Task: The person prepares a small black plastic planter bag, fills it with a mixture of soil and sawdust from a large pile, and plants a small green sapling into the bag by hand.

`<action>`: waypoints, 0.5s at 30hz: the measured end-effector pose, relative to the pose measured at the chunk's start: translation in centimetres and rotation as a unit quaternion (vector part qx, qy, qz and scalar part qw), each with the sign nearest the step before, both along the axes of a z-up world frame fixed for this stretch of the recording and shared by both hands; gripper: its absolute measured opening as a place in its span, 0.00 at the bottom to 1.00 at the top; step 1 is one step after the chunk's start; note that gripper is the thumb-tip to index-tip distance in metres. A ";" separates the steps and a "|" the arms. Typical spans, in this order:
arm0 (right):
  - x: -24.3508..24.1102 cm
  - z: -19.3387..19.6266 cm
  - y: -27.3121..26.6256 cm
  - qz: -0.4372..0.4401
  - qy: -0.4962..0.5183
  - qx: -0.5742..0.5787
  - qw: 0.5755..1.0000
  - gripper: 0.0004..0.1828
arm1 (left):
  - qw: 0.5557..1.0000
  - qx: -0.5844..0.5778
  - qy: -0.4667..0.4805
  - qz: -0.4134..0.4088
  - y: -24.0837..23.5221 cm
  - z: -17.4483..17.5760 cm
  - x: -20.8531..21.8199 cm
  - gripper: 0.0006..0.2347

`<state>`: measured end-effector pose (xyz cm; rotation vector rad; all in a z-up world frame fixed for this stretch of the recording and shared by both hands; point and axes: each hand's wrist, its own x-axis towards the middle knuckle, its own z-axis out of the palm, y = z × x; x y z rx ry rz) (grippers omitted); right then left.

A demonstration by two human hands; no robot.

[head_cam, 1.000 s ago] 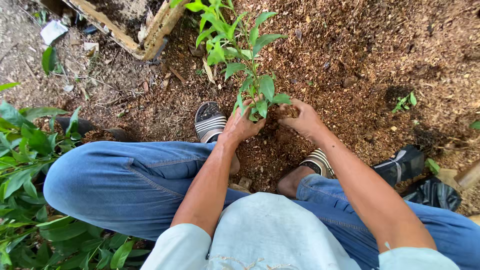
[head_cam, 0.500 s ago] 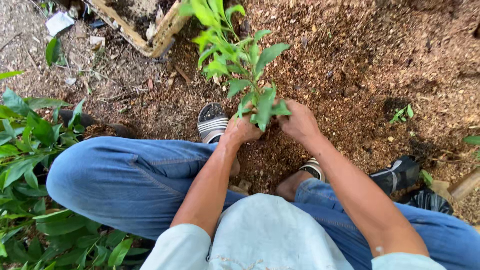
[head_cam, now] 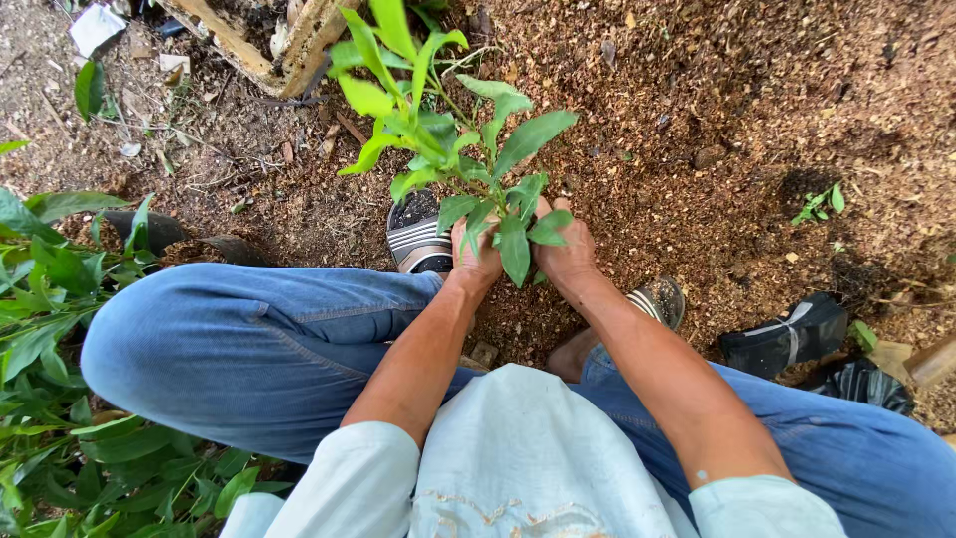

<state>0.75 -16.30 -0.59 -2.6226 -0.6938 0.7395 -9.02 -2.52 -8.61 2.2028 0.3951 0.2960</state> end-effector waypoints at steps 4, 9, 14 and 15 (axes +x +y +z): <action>0.1 0.6 -0.1 -0.061 0.030 0.121 0.990 0.07 | 0.992 -0.102 0.067 0.009 0.4 0.4 1.1 0.20; 1.0 1.3 -2.1 -0.095 0.103 0.185 0.973 0.16 | 0.883 -0.386 0.267 -0.003 4.7 1.7 3.1 0.22; 2.6 2.8 -2.7 0.034 0.048 0.108 0.992 0.25 | 0.953 -0.204 0.222 0.033 6.0 0.6 4.6 0.18; 3.1 3.2 -2.5 0.047 0.076 0.065 0.994 0.30 | 0.958 -0.198 0.201 0.045 5.3 0.1 4.3 0.17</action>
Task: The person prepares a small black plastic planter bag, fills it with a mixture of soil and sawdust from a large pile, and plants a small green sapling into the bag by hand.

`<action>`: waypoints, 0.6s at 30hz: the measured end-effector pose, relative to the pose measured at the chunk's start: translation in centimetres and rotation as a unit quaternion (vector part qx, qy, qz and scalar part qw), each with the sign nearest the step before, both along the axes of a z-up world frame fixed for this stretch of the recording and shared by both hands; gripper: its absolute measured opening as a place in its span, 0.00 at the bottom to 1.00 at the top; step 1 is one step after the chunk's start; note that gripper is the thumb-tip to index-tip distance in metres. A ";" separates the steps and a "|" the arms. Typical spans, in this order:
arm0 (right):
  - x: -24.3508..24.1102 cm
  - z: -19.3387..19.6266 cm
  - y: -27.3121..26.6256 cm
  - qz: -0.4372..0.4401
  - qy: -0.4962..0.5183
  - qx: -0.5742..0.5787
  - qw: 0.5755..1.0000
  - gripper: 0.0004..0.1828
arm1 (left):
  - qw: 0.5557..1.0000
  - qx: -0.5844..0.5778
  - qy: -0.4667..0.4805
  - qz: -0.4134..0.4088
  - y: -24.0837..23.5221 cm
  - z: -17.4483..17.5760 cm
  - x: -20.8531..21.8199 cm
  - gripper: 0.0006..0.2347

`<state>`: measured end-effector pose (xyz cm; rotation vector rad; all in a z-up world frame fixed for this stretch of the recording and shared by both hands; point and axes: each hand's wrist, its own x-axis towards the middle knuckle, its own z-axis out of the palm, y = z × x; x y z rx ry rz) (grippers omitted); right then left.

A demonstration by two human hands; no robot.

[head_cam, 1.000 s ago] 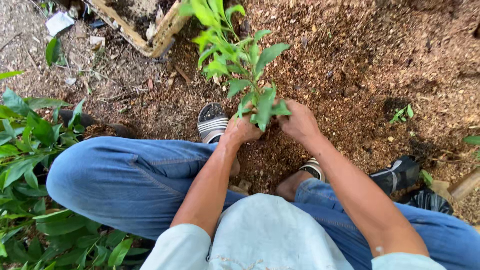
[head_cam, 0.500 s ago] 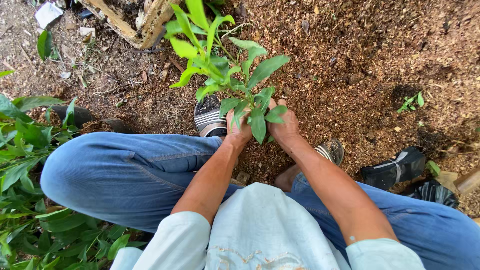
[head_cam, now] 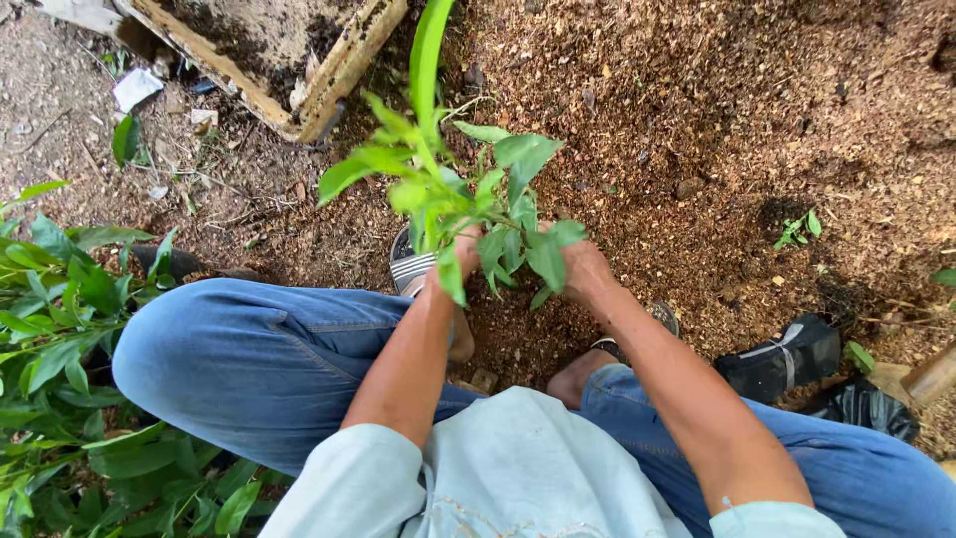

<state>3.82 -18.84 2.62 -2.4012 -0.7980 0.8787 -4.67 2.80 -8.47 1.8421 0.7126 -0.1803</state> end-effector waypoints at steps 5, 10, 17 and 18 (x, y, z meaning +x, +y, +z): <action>2.2 0.0 0.7 0.129 -0.041 -0.111 0.985 0.24 | 0.995 0.042 -0.085 0.026 -1.9 -2.0 -0.1 0.14; 0.4 -5.4 -1.0 -0.121 0.238 0.168 0.949 0.20 | 0.975 -0.166 -0.041 0.139 -3.3 -1.5 -1.9 0.11; 0.9 -7.2 -2.4 -0.028 0.109 0.145 0.983 0.20 | 0.980 0.104 0.084 -0.144 -2.0 4.8 2.0 0.14; 0.5 -6.9 -2.9 -0.019 0.113 0.140 0.984 0.20 | 0.984 0.104 0.049 -0.138 -1.7 4.9 1.9 0.14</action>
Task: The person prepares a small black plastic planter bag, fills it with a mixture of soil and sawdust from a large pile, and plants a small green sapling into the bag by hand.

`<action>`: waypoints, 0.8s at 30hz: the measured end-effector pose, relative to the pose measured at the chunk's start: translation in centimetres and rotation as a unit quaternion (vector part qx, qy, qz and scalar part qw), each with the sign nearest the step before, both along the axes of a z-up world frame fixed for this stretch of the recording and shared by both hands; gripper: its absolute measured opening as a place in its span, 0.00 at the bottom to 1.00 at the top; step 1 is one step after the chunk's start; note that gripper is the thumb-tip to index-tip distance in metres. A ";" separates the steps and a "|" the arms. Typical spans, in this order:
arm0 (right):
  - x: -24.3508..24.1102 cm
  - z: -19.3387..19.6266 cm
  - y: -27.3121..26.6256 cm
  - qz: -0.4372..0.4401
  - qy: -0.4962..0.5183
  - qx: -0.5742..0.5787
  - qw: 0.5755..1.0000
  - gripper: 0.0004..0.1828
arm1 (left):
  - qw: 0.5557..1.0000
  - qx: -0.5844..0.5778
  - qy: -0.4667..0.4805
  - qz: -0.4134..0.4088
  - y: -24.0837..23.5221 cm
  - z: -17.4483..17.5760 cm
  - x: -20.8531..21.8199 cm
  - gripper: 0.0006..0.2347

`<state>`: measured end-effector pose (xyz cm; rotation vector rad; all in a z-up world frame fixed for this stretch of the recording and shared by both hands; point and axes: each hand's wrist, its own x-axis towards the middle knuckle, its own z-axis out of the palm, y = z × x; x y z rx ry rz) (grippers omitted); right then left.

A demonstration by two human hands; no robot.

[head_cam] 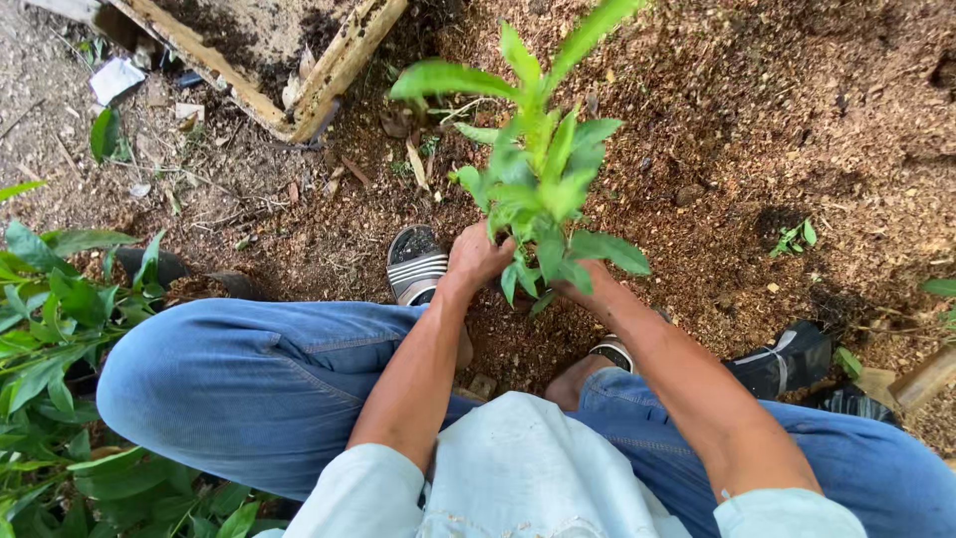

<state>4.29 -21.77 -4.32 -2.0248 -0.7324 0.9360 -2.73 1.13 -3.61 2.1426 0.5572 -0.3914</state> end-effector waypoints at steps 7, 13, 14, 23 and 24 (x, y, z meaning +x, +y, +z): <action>0.4 1.1 -0.2 -0.027 0.020 0.017 0.999 0.20 | 0.994 0.031 -0.100 -0.012 -0.5 -3.8 -1.2 0.14; -1.3 0.3 1.9 -0.044 0.029 0.023 0.998 0.20 | 0.992 0.051 -0.119 -0.002 -2.2 -7.0 -4.0 0.16; -0.6 0.4 2.5 -0.038 0.019 0.030 0.999 0.19 | 0.988 0.072 -0.137 0.001 -1.8 -6.9 -3.5 0.16; 0.7 -0.4 -0.7 0.007 0.027 0.022 0.999 0.19 | 0.985 0.115 -0.105 -0.068 1.5 -6.7 -2.2 0.20; 1.0 -0.5 -0.4 0.007 0.026 0.022 0.999 0.19 | 0.986 0.096 -0.122 -0.062 1.6 -6.8 -1.8 0.19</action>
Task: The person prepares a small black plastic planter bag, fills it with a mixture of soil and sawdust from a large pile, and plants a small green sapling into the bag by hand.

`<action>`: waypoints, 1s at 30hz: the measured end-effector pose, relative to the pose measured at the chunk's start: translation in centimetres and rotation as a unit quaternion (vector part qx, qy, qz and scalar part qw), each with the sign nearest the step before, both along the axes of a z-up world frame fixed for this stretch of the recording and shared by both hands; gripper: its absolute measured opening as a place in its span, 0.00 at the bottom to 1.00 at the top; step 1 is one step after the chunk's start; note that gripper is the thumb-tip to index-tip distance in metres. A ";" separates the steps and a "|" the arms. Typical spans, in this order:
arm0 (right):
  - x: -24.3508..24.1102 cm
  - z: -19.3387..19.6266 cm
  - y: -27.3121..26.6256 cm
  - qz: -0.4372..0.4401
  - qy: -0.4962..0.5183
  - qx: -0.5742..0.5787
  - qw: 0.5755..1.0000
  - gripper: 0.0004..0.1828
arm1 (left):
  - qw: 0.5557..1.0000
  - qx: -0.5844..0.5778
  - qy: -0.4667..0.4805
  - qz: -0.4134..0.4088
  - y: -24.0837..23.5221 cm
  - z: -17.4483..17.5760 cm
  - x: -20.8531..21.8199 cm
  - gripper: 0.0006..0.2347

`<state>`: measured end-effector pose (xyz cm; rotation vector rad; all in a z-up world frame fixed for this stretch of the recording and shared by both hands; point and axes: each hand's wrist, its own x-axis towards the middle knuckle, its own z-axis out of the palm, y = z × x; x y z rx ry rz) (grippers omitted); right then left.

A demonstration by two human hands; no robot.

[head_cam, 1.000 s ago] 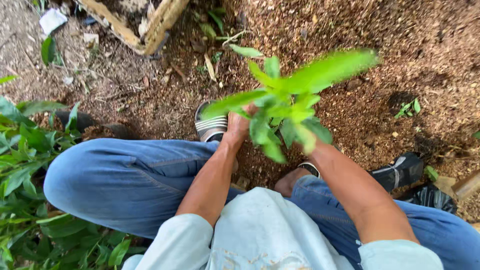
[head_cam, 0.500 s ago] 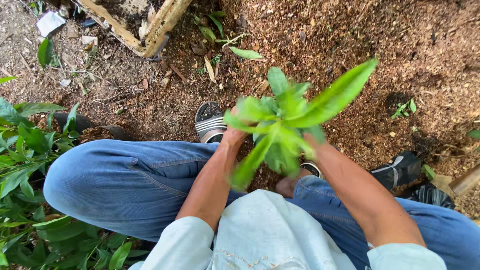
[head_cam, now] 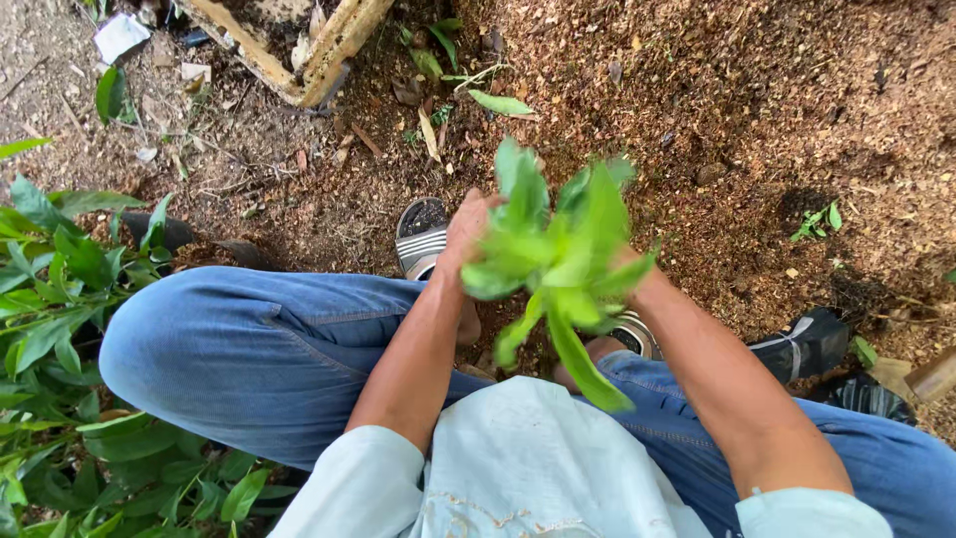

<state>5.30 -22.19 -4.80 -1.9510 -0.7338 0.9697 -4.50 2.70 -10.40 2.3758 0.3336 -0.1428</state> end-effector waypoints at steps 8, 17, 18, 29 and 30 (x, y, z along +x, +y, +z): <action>-2.1 -0.9 3.1 0.001 0.017 -0.004 1.000 0.19 | 0.978 -0.163 -0.096 0.084 -1.8 0.7 -1.5 0.08; -1.3 0.5 -0.9 0.032 -0.009 -0.020 0.999 0.19 | 0.999 -0.023 0.030 0.034 -0.2 3.5 -1.0 0.07; -1.3 0.3 -0.8 0.030 -0.012 -0.019 0.999 0.19 | 1.000 -0.022 0.014 0.018 -0.3 3.5 -0.7 0.07; -0.3 0.1 0.7 0.045 -0.026 -0.020 0.998 0.18 | 0.990 -0.077 -0.115 0.028 -1.5 8.2 -0.3 0.07; -0.3 0.3 1.6 0.047 -0.024 -0.016 0.998 0.18 | 0.996 -0.061 -0.060 0.033 -1.3 8.7 -0.2 0.08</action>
